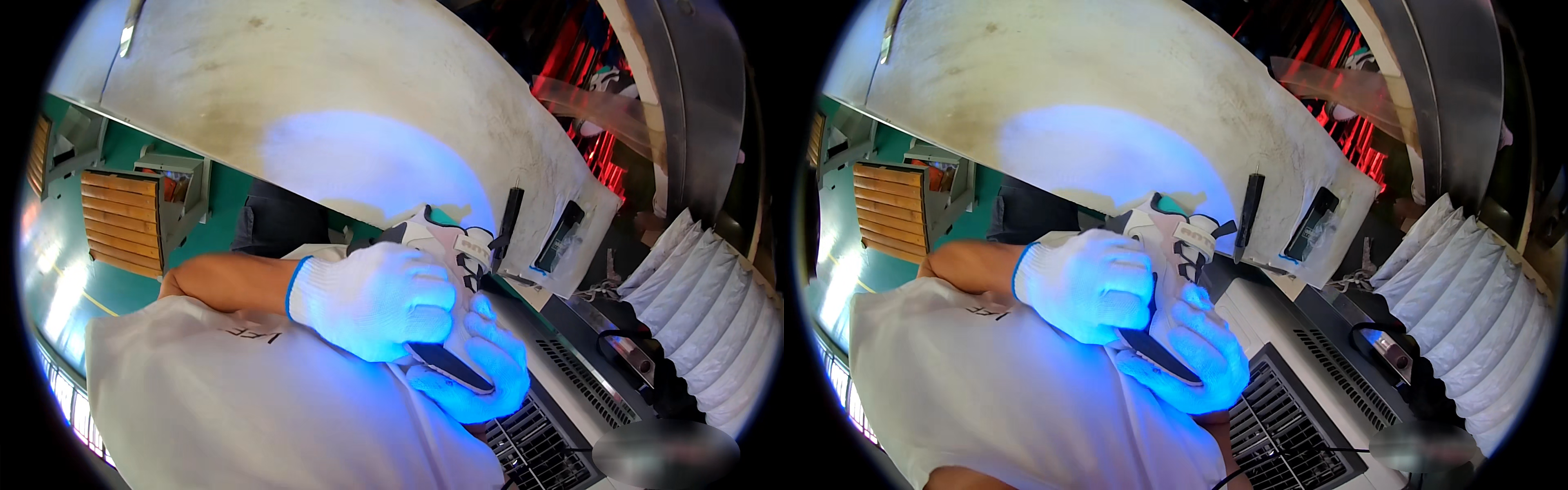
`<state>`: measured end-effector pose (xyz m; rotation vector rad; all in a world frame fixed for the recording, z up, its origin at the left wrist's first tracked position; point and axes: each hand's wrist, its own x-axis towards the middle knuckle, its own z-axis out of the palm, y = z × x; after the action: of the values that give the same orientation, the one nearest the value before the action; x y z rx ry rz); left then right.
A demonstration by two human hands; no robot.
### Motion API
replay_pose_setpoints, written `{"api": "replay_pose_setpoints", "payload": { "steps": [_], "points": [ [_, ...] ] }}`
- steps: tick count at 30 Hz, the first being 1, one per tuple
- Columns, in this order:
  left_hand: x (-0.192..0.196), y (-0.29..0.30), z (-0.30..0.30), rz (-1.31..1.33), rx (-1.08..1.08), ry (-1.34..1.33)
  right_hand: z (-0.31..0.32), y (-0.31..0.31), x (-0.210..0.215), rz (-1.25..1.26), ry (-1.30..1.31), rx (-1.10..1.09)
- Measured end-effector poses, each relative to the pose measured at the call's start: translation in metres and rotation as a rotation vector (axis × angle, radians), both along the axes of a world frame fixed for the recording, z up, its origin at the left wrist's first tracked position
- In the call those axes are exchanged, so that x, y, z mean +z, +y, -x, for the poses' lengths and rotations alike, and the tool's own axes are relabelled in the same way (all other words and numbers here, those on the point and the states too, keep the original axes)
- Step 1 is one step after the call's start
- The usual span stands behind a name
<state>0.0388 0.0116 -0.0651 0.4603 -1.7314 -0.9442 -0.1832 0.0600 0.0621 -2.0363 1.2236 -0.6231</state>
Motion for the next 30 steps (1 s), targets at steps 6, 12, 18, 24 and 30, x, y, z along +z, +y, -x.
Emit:
{"api": "replay_pose_setpoints", "payload": {
  "steps": [6, 12, 18, 24, 30],
  "points": [
    [0.018, -0.025, 0.018, -0.292, -0.194, -0.094, 0.025, -0.009, -0.006, 0.006, -0.174, -0.024],
    [0.046, -0.045, 0.055, -0.205, -0.132, -0.431, 0.056, -0.004, -0.090, 0.182, -0.502, -0.294],
    [0.041, -0.051, 0.076, -0.094, -0.106, -0.770, 0.092, -0.028, -0.160, 0.056, -0.315, -0.265],
    [0.065, -0.043, 0.071, 0.003, -0.129, -0.928, 0.096, -0.031, -0.170, 0.184, -0.391, -0.192],
    [0.061, -0.049, 0.086, -0.137, -0.127, -0.977, 0.098, -0.026, -0.168, 0.134, -0.439, -0.222]
  ]
}}
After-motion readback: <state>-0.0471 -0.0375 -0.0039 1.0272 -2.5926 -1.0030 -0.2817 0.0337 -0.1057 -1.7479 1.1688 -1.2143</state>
